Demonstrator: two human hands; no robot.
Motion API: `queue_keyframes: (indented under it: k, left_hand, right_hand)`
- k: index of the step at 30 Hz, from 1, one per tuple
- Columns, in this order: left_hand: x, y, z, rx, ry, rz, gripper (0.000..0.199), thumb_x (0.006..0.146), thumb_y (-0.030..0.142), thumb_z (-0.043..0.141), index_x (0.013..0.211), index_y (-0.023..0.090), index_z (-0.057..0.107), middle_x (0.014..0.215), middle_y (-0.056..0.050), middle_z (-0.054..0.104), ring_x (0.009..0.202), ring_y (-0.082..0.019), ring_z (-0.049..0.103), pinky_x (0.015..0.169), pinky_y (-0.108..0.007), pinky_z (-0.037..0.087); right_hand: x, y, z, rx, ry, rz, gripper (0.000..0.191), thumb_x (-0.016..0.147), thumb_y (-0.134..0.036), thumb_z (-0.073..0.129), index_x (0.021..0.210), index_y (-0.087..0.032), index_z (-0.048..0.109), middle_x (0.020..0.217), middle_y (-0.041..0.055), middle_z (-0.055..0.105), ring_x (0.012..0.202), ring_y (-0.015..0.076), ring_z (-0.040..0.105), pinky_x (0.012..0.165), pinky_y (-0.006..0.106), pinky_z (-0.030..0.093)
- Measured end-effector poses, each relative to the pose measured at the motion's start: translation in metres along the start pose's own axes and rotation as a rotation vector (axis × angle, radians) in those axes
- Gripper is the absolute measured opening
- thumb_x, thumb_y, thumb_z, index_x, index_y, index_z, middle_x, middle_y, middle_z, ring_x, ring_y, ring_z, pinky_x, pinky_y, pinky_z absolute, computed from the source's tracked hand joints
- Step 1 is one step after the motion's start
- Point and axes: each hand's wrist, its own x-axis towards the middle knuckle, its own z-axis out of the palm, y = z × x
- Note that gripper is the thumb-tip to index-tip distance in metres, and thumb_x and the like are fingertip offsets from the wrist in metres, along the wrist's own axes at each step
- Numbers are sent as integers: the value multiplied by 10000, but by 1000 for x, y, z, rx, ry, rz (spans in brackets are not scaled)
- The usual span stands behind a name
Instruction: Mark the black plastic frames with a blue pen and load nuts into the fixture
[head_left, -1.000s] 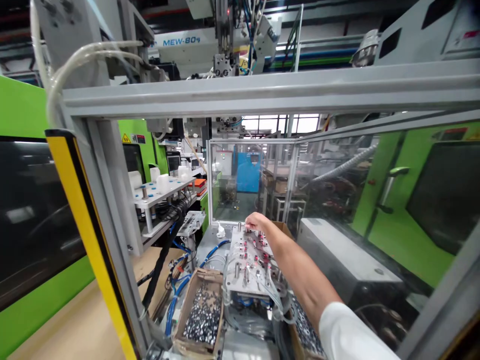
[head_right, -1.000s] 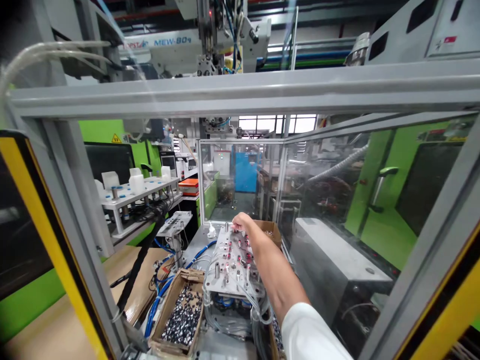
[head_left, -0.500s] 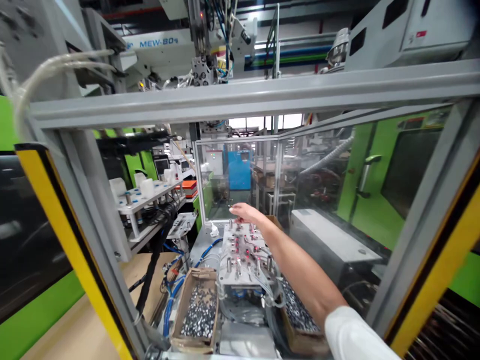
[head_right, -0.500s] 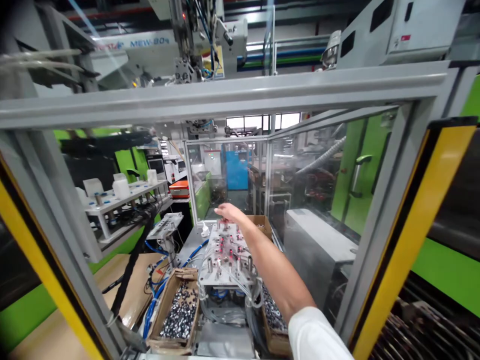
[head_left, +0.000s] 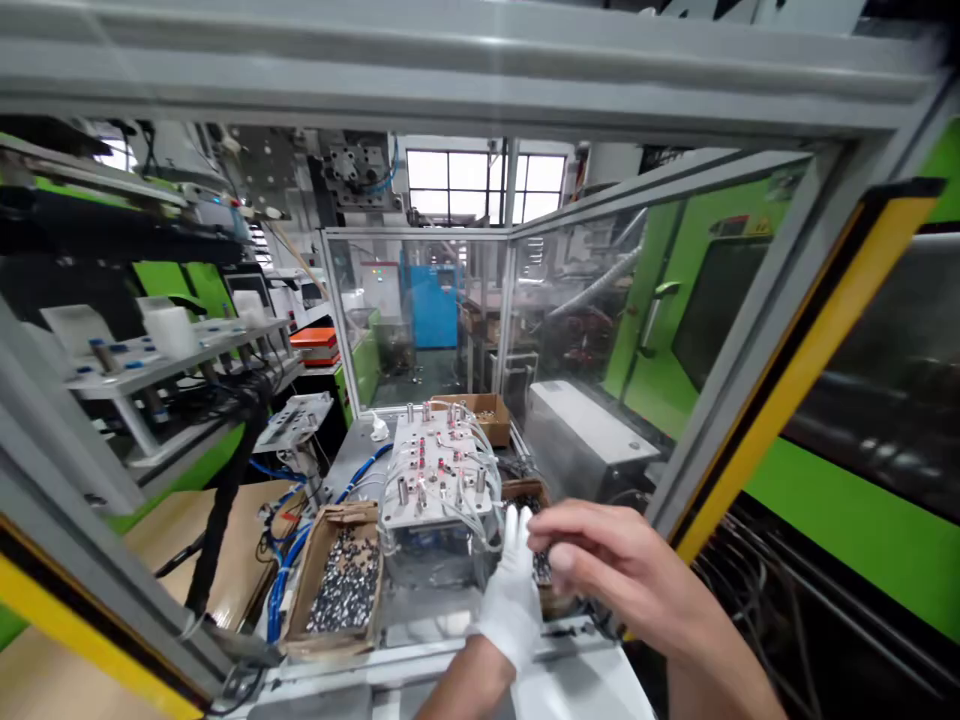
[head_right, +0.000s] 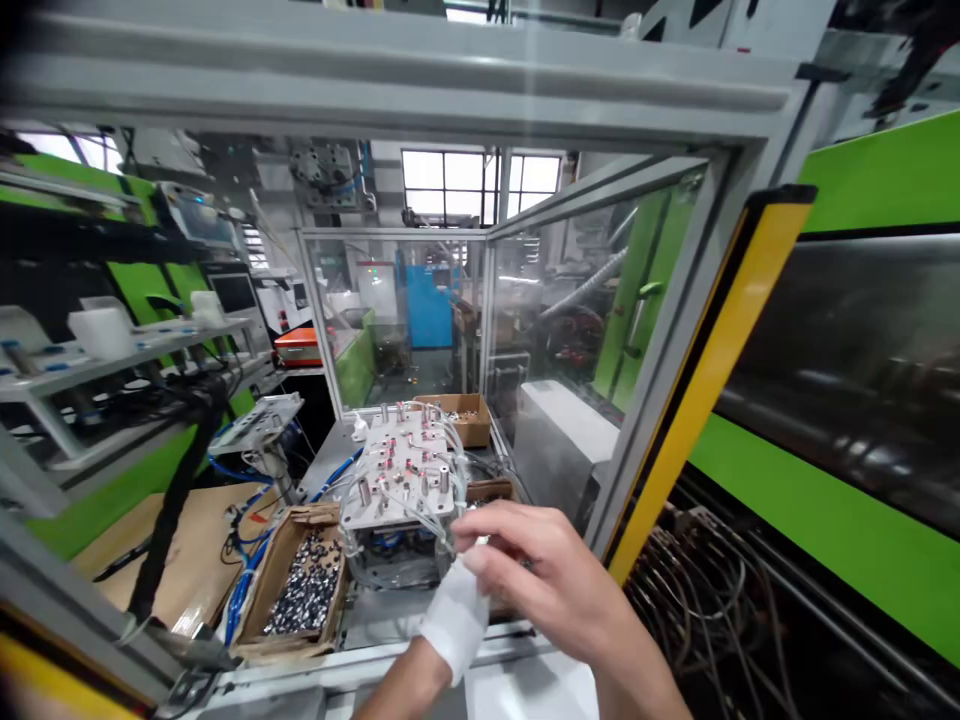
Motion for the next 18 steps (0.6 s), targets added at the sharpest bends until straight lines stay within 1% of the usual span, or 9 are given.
queue_keyframes:
  k: [2, 3, 5, 7, 9, 11, 13, 15, 18]
  left_hand:
    - [-9, -3, -11, -5, 4, -8, 443, 941, 261, 349, 1076, 98, 738, 1251, -195, 730, 1036, -144, 729, 921, -305, 575]
    - [-19, -7, -22, 10, 3, -18, 502, 935, 262, 329, 1247, 47, 658, 1369, -199, 663, 1142, -135, 691, 1007, -296, 521]
    - [-43, -20, -49, 112, -6, -46, 525, 967, 308, 363, 1421, 116, 542, 1501, -151, 564, 1339, -154, 571, 1154, -358, 428]
    - [-70, -43, -77, 297, -44, -106, 506, 983, 365, 395, 1429, 172, 535, 1497, -122, 576, 1397, -199, 519, 1232, -445, 353]
    - [-97, -72, -100, 493, -117, -163, 479, 969, 324, 411, 1388, 161, 574, 1459, -127, 611, 1376, -229, 543, 1232, -478, 364]
    - [-119, -102, -116, 650, -208, -149, 517, 933, 268, 474, 1440, 180, 535, 1504, -112, 573, 1408, -238, 513, 1225, -478, 381]
    - [-134, -124, -123, 806, -260, -64, 558, 916, 257, 521, 1471, 199, 512, 1556, -110, 509, 1457, -280, 450, 1216, -514, 387]
    - [-141, -136, -124, 944, -298, 4, 576, 914, 265, 535, 1485, 197, 499, 1584, -118, 456, 1482, -335, 394, 1206, -576, 379]
    - [-142, -140, -118, 1048, -338, -34, 612, 906, 253, 540, 1511, 212, 455, 1603, -108, 412, 1490, -352, 362, 1206, -609, 362]
  right_hand:
    - [-16, 16, -7, -23, 43, 102, 230, 997, -377, 587, 1088, -211, 716, 889, 27, 702, 650, 113, 660, 605, 215, 504]
    - [-24, 25, -8, -36, 58, 174, 249, 998, -397, 579, 1077, -203, 714, 843, 21, 691, 653, 121, 654, 605, 221, 494]
    - [-41, 47, -1, -56, 55, 325, 292, 997, -440, 557, 1040, -192, 706, 764, 7, 668, 668, 142, 647, 621, 238, 477]
    - [-62, 74, 20, -108, 0, 464, 330, 1002, -447, 517, 924, -182, 698, 707, 4, 661, 678, 162, 647, 645, 257, 458]
    - [-83, 101, 50, -168, -84, 599, 348, 995, -400, 488, 795, -180, 669, 666, 10, 667, 648, 173, 650, 644, 268, 439]
    - [-103, 124, 84, -237, -137, 703, 307, 969, -361, 495, 784, -185, 664, 723, 32, 712, 684, 196, 676, 651, 277, 431]
    - [-116, 140, 114, -348, -141, 763, 240, 943, -375, 539, 871, -196, 682, 863, 59, 752, 802, 232, 703, 688, 290, 428]
    - [-121, 147, 136, -486, -136, 791, 224, 928, -409, 587, 946, -206, 678, 962, 73, 759, 895, 262, 710, 713, 302, 414]
    - [-118, 147, 153, -643, -150, 789, 183, 931, -393, 617, 963, -219, 663, 974, 59, 754, 867, 269, 731, 671, 303, 385]
